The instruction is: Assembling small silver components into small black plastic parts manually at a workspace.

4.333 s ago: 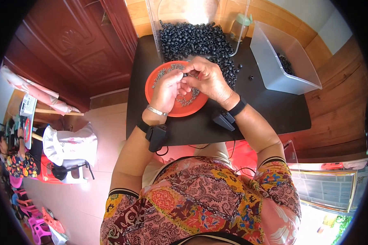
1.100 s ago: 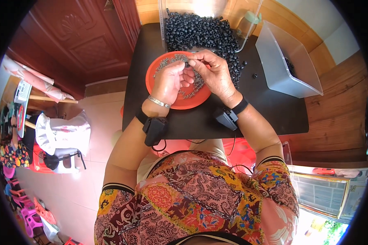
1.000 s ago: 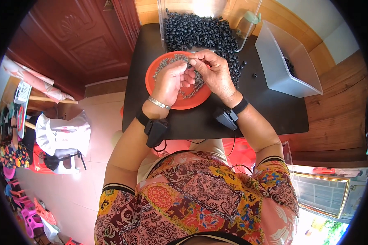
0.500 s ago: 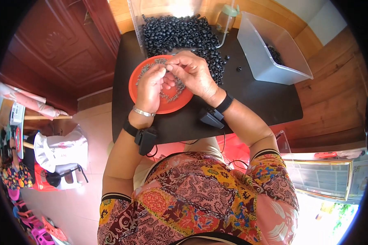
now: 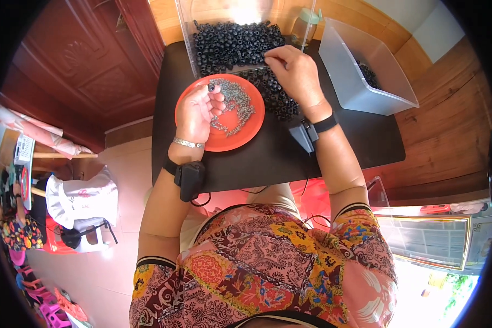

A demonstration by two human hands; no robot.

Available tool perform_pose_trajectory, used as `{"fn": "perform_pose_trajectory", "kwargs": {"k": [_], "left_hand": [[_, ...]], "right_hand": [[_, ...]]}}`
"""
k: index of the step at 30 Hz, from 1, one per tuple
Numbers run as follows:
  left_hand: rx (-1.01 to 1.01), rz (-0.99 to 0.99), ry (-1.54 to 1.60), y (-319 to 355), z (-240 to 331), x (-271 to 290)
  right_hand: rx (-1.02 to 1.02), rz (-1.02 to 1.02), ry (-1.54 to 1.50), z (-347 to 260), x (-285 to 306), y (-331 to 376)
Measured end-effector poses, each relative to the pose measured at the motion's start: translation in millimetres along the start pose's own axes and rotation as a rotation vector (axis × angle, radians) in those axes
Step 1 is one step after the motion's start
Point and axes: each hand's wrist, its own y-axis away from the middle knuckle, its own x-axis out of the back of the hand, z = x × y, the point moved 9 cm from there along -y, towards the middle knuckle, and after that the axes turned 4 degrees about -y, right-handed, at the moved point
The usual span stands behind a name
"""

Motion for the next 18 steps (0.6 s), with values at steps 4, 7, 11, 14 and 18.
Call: {"fn": "perform_pose_trajectory", "kwargs": {"k": [4, 7, 11, 14, 18], "left_hand": [[0.036, 0.008, 0.016, -2, -7, 6], [0.089, 0.072, 0.032, -4, -11, 12], [0.112, 0.140, 0.070, -7, -12, 26], [0.126, 0.173, 0.075, -7, -13, 33], [0.122, 0.198, 0.039, -6, -9, 35]], "right_hand": [[-0.100, -0.374, 0.057, 32, -35, 11], [-0.108, -0.458, 0.088, 36, -47, 19], [-0.071, -0.510, 0.208, 38, -52, 23], [-0.058, -0.567, 0.297, 42, -58, 30], [-0.002, -0.562, 0.323, 45, -67, 35]]}}
